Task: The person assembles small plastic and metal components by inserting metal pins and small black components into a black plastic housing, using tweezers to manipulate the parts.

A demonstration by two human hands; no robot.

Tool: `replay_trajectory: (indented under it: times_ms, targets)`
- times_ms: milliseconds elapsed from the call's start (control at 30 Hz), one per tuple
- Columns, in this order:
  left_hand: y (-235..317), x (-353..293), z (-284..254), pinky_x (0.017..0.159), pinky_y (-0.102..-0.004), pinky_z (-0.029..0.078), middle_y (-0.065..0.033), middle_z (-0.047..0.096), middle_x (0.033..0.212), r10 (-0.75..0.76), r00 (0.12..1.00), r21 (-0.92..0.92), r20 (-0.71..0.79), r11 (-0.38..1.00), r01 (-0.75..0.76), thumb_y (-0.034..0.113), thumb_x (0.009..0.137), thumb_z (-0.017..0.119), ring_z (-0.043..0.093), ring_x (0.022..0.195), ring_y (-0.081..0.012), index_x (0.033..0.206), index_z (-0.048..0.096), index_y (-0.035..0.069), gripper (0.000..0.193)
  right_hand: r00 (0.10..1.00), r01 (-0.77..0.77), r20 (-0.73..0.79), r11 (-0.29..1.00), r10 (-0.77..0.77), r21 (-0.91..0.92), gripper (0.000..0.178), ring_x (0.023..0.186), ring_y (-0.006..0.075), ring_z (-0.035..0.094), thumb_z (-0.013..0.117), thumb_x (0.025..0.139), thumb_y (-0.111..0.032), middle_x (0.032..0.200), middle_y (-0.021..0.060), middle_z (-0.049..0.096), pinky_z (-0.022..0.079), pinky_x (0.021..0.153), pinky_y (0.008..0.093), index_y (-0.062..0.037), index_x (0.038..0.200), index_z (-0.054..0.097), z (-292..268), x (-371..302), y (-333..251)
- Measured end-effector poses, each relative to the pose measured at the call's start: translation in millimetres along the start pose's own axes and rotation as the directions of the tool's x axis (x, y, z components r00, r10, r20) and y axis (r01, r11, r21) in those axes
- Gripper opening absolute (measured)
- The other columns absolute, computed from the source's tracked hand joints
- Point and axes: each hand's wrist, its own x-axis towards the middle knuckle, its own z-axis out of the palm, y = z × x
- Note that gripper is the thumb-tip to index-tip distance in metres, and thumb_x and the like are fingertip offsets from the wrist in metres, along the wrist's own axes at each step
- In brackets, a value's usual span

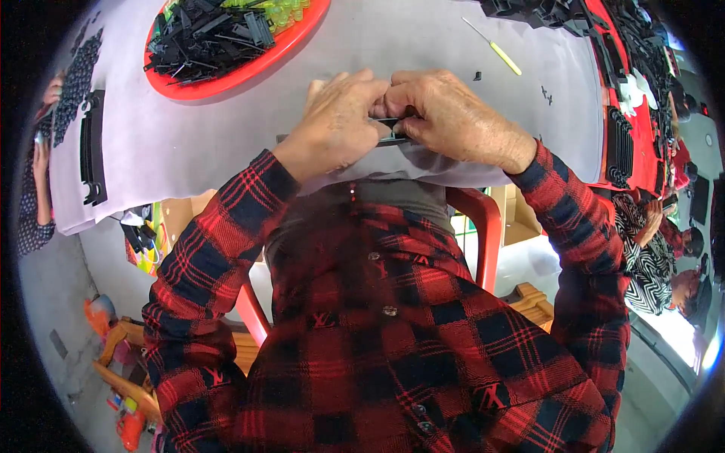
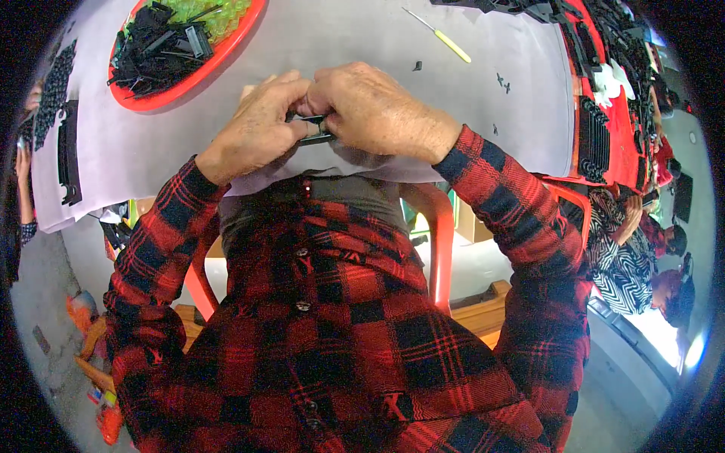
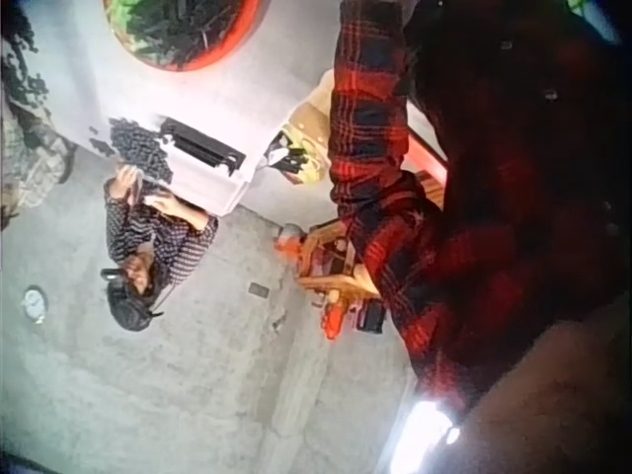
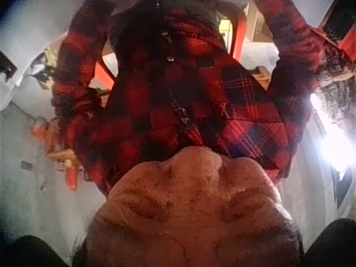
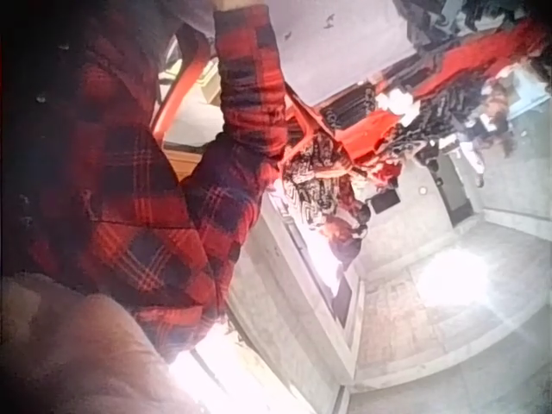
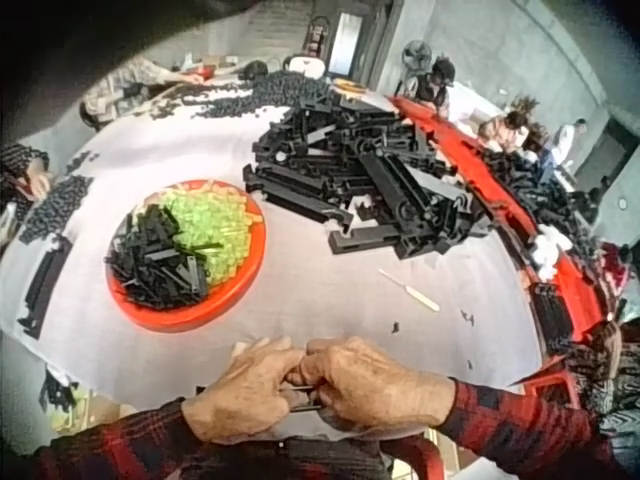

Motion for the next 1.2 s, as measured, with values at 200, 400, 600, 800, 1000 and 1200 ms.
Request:
replay_trajectory:
  times_ms: [200,400,600,800,1000,1200]
  targets:
    - [-9.3,-14.1,0.5,0.084,-0.0350,0.048,-0.0091,0.058,0.093,0.051,0.998,-0.265,-0.038,0.962,-0.059,0.000,0.077,0.065,0.060,0.091,-0.0254,0.101,0.062,0.001,0.025,0.998,-0.058,-0.018,0.995,0.057,-0.081,0.013,0.081,0.0387,0.062,0.065,0.077,-0.004,0.084,0.0174,0.062,0.049,0.071,0.0466,-0.0010,0.089,0.065,-3.3,-6.1,-6.6]
    - [10.8,-43.6,-6.6,0.078,-0.0374,0.049,-0.0154,0.055,0.100,0.125,0.908,-0.182,-0.400,0.960,-0.213,-0.006,0.073,0.059,0.058,0.090,-0.0311,0.115,0.060,0.001,0.042,0.990,-0.131,-0.041,0.986,0.136,0.104,0.016,0.076,0.0336,0.061,0.068,0.076,-0.006,0.082,0.0146,0.060,0.048,0.067,0.0421,-0.0017,0.090,0.063,-2.6,-15.6,0.3]
    - [12.9,-60.6,-6.1,0.089,-0.0367,0.049,-0.0144,0.056,0.111,0.128,0.879,-0.001,-0.460,0.990,-0.144,-0.008,0.070,0.064,0.059,0.101,-0.0311,0.122,0.058,0.004,0.053,0.958,-0.152,-0.213,0.972,0.189,0.177,0.020,0.075,0.0279,0.059,0.068,0.074,-0.003,0.080,0.0109,0.058,0.050,0.067,0.0380,-0.0038,0.094,0.064,-4.4,-25.3,-12.4]
    - [11.5,-73.0,-0.9,0.093,-0.0433,0.040,-0.0099,0.055,0.111,0.109,0.871,0.196,-0.479,0.981,-0.016,0.003,0.064,0.075,0.053,0.103,-0.0306,0.121,0.058,0.008,0.060,0.934,-0.021,-0.356,0.992,-0.025,-0.124,0.024,0.081,0.0269,0.054,0.076,0.071,-0.010,0.086,0.0044,0.058,0.043,0.073,0.0376,-0.0088,0.092,0.066,13.4,-35.2,-31.3]
    - [8.3,-71.4,8.1,0.094,-0.0457,0.036,-0.0069,0.057,0.109,0.147,0.856,0.284,-0.496,0.959,0.000,0.008,0.062,0.079,0.053,0.103,-0.0299,0.119,0.059,0.010,0.061,0.926,0.001,-0.354,0.936,-0.134,-0.353,0.024,0.083,0.0194,0.050,0.076,0.071,-0.014,0.086,-0.0022,0.056,0.035,0.073,0.0351,-0.0125,0.093,0.068,35.5,-29.2,-47.3]
    - [0.4,-69.8,16.0,0.090,-0.0448,0.038,-0.0070,0.058,0.104,0.131,0.857,0.214,-0.498,0.977,-0.025,0.006,0.063,0.078,0.054,0.099,-0.0302,0.116,0.059,0.008,0.057,0.933,-0.026,-0.333,0.897,-0.137,-0.441,0.032,0.083,0.0203,0.054,0.076,0.068,-0.009,0.094,-0.0018,0.063,0.039,0.075,0.0346,-0.0117,0.099,0.069,48.9,-29.7,-46.9]
